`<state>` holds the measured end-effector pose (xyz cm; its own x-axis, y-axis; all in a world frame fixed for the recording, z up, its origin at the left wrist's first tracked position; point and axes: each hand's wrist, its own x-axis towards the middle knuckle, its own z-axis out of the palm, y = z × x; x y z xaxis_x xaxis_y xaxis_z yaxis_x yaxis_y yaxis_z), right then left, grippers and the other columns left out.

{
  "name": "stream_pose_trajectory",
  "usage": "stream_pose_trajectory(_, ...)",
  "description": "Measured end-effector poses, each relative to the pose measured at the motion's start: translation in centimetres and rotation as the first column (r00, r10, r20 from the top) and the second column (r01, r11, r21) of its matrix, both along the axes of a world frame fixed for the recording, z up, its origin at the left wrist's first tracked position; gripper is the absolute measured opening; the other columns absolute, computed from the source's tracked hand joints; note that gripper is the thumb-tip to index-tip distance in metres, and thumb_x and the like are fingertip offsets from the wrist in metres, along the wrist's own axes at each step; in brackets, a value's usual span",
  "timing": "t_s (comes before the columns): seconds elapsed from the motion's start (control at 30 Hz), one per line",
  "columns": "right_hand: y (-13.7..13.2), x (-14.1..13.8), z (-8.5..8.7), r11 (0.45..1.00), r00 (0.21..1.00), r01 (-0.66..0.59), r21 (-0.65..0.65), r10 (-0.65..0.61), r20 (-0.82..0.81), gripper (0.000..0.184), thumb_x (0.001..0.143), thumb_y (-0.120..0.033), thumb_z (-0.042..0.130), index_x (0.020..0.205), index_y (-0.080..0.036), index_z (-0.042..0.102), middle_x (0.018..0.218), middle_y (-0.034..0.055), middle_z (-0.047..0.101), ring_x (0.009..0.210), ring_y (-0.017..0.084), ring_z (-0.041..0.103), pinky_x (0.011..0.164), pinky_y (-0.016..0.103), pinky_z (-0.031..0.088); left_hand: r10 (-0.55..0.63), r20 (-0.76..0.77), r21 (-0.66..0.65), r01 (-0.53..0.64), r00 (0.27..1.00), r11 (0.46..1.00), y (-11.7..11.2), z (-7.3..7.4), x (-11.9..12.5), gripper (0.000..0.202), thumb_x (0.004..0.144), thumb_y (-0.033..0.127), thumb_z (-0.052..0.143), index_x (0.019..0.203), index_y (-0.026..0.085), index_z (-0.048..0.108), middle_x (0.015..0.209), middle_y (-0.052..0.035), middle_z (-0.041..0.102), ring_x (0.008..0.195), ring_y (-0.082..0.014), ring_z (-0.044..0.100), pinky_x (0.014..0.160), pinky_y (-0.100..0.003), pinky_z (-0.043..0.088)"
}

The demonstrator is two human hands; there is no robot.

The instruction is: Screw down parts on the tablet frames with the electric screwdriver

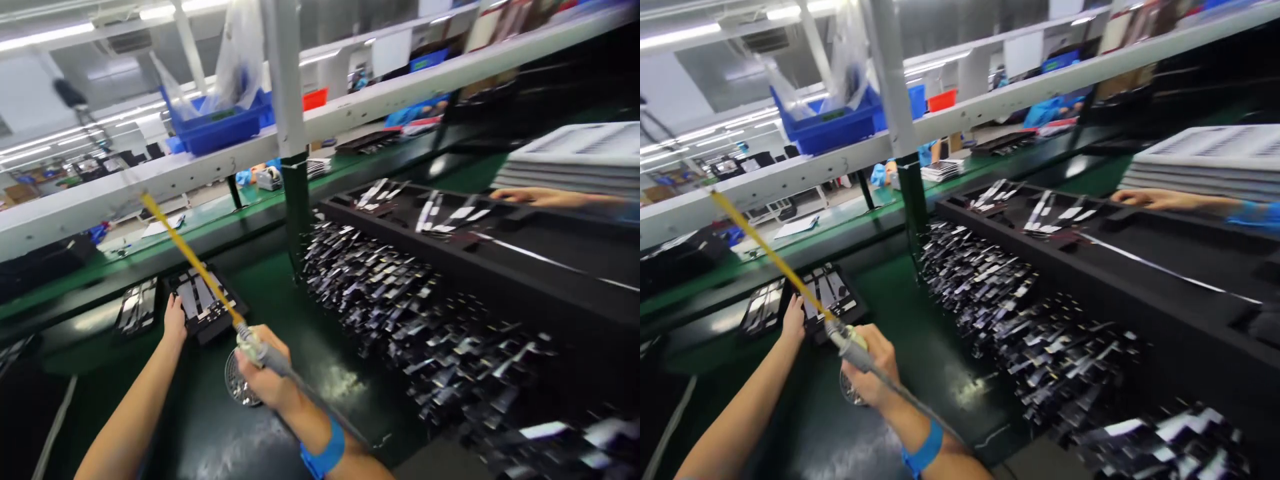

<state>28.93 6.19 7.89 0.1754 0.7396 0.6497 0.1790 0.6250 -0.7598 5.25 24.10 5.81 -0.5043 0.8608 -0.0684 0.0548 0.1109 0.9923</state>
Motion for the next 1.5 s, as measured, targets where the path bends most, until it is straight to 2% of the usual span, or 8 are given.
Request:
stream_pose_trajectory(0.2,1.1,-0.9,-1.5,0.989,0.996,0.084,-0.123,-0.087,-0.022,0.018,0.083,-0.034,0.073,0.096,-0.022,0.072,0.087,0.0053,0.075,0.075,0.022,0.071,0.073,0.035,0.062,0.017,0.093,-0.077,-0.01,0.996,0.997,-13.2,-2.1,-9.7,0.064,0.099,0.036,0.061,0.16,0.029,0.04,0.119,-0.0074,0.076,0.092,-0.0209,0.077,0.079,-0.033,0.064)
stream_pose_trajectory(0.37,2.5,-2.5,-1.6,0.972,0.993,0.099,-0.212,-0.111,-0.044,0.027,0.082,-0.042,0.074,0.095,-0.018,0.072,0.081,0.0048,0.074,0.068,0.02,0.071,0.068,0.034,0.061,-0.047,0.042,-0.123,0.052,0.998,0.991,-20.0,-3.9,-11.7,0.063,0.093,0.034,0.067,0.153,0.022,0.052,0.111,-0.0098,0.078,0.094,-0.0245,0.076,0.084,-0.038,0.064)
stream_pose_trajectory(0.53,3.3,-5.0,0.2,0.988,0.999,0.041,-0.151,-0.043,-0.011,0.029,0.084,-0.042,0.074,0.1,-0.018,0.071,0.089,0.006,0.074,0.071,0.019,0.07,0.068,0.033,0.06,-0.16,-0.211,-0.061,0.15,0.964,0.987,-24.5,-3.3,-12.4,0.049,0.079,0.033,0.083,0.125,0.02,0.074,0.149,-0.0114,0.059,0.144,-0.0322,0.049,0.124,-0.048,0.036)
stream_pose_trajectory(0.6,3.5,-5.7,0.5,0.991,0.999,0.041,-0.125,-0.04,0.016,0.029,0.084,-0.041,0.074,0.1,-0.018,0.071,0.089,0.0058,0.074,0.072,0.019,0.07,0.069,0.033,0.06,-0.359,-0.451,-0.07,0.369,0.817,0.927,-27.0,-2.9,-12.6,0.057,0.075,0.039,0.086,0.129,0.023,0.073,0.155,-0.011,0.054,0.151,-0.0344,0.039,0.128,-0.054,0.026)
stream_pose_trajectory(0.67,3.9,-6.2,0.4,0.992,0.999,0.047,-0.117,-0.045,0.024,0.028,0.085,-0.041,0.074,0.1,-0.018,0.071,0.087,0.0053,0.074,0.072,0.018,0.07,0.07,0.032,0.06,-0.508,-0.673,-0.188,0.54,0.538,0.821,-29.5,-2.8,-12.6,0.077,0.075,0.049,0.087,0.143,0.025,0.062,0.157,-0.0138,0.051,0.153,-0.0383,0.036,0.127,-0.063,0.022)
stream_pose_trajectory(0.73,4.2,-6.5,-0.2,0.992,0.999,0.053,-0.118,-0.053,0.008,0.028,0.085,-0.041,0.073,0.099,-0.017,0.07,0.085,0.0046,0.073,0.072,0.018,0.069,0.069,0.032,0.059,-0.535,-0.762,-0.29,0.546,0.365,0.786,-31.3,-3.2,-12.4,0.092,0.075,0.052,0.086,0.154,0.024,0.049,0.16,-0.0164,0.046,0.154,-0.0403,0.033,0.126,-0.066,0.025)
stream_pose_trajectory(1.17,4.6,-5.6,-3.2,0.98,0.998,0.056,-0.191,-0.061,-0.019,0.033,0.084,-0.042,0.075,0.103,-0.015,0.071,0.089,0.0074,0.074,0.081,0.022,0.072,0.073,0.035,0.061,-0.358,-0.85,-0.01,0.669,0.386,0.743,-33.3,-5.1,-11.3,0.047,0.098,0.026,0.066,0.144,0.028,0.055,0.123,-0.0117,0.065,0.116,-0.0249,0.063,0.102,-0.045,0.057)
stream_pose_trajectory(1.5,3.9,-5.8,-3.1,0.984,1.0,0.005,-0.18,-0.009,-0.022,0.026,0.083,-0.039,0.076,0.099,-0.018,0.072,0.088,0.0054,0.074,0.079,0.022,0.073,0.075,0.037,0.062,-0.403,-0.894,-0.18,0.664,0.198,0.726,-32.3,-2.7,-9.9,0.059,0.093,0.034,0.072,0.147,0.024,0.051,0.14,-0.0162,0.06,0.137,-0.0365,0.052,0.12,-0.071,0.033)
